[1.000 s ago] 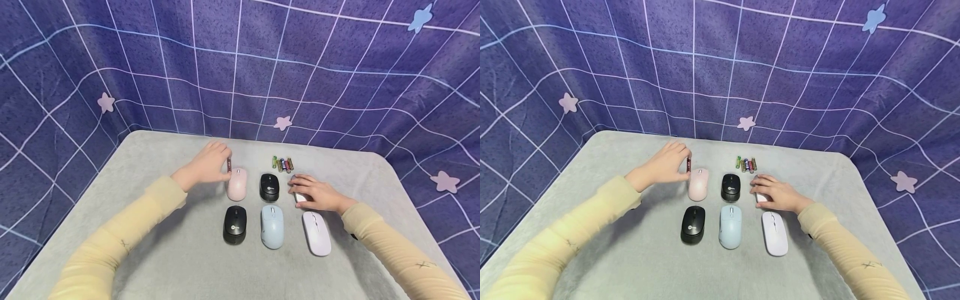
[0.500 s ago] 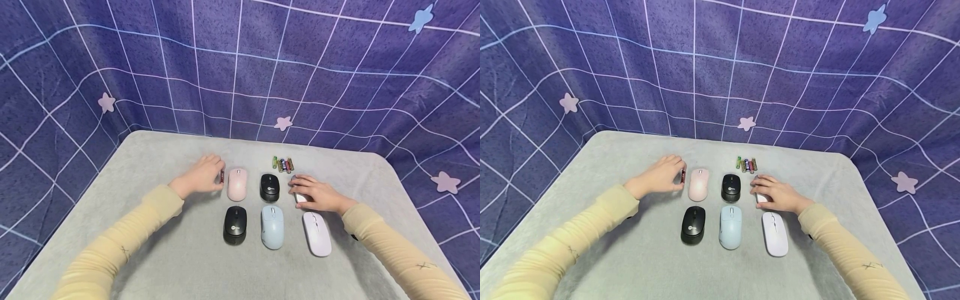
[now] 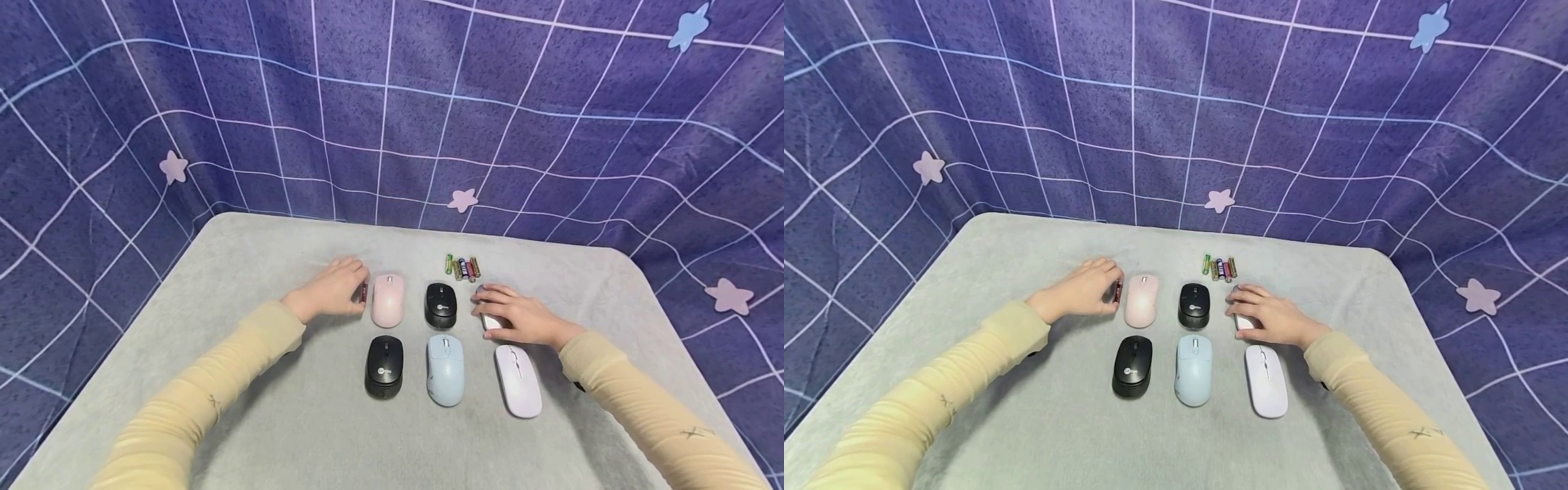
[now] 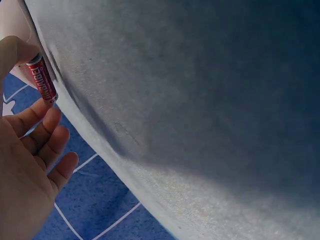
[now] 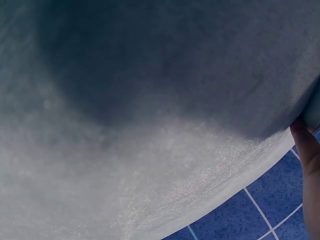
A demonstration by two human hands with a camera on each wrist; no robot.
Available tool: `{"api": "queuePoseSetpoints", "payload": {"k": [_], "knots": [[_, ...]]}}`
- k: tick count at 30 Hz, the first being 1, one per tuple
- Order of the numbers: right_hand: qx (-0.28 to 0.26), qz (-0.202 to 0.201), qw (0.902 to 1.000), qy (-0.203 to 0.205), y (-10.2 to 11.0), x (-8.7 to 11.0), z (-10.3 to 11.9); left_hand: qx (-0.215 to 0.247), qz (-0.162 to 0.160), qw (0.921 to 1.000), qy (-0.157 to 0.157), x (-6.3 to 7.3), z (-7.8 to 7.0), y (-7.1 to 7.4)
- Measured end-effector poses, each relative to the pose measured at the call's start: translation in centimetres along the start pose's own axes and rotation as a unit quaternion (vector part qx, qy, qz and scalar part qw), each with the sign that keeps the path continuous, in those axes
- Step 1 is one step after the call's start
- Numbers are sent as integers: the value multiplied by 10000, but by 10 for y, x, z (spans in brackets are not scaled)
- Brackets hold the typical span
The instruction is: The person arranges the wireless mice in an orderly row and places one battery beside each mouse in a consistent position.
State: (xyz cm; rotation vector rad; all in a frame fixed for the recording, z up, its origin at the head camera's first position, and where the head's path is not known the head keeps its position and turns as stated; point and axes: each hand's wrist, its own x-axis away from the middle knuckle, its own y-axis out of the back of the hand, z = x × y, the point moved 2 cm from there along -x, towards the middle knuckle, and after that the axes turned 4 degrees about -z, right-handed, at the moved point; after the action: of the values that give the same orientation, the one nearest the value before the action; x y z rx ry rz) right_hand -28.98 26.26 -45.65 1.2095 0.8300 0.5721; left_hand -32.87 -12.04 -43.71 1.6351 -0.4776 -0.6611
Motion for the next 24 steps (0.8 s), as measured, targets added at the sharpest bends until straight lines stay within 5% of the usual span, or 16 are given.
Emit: {"api": "queuePoseSetpoints", "payload": {"k": [10, 24], "knots": [[21, 11, 10000, -26, 0, 0, 0, 21, 186, 9998, 90, 0, 4, -6], [47, -9, 10000, 19, 0, 0, 1, 226, 282, 9993, 98, 0, 1, 3]]}}
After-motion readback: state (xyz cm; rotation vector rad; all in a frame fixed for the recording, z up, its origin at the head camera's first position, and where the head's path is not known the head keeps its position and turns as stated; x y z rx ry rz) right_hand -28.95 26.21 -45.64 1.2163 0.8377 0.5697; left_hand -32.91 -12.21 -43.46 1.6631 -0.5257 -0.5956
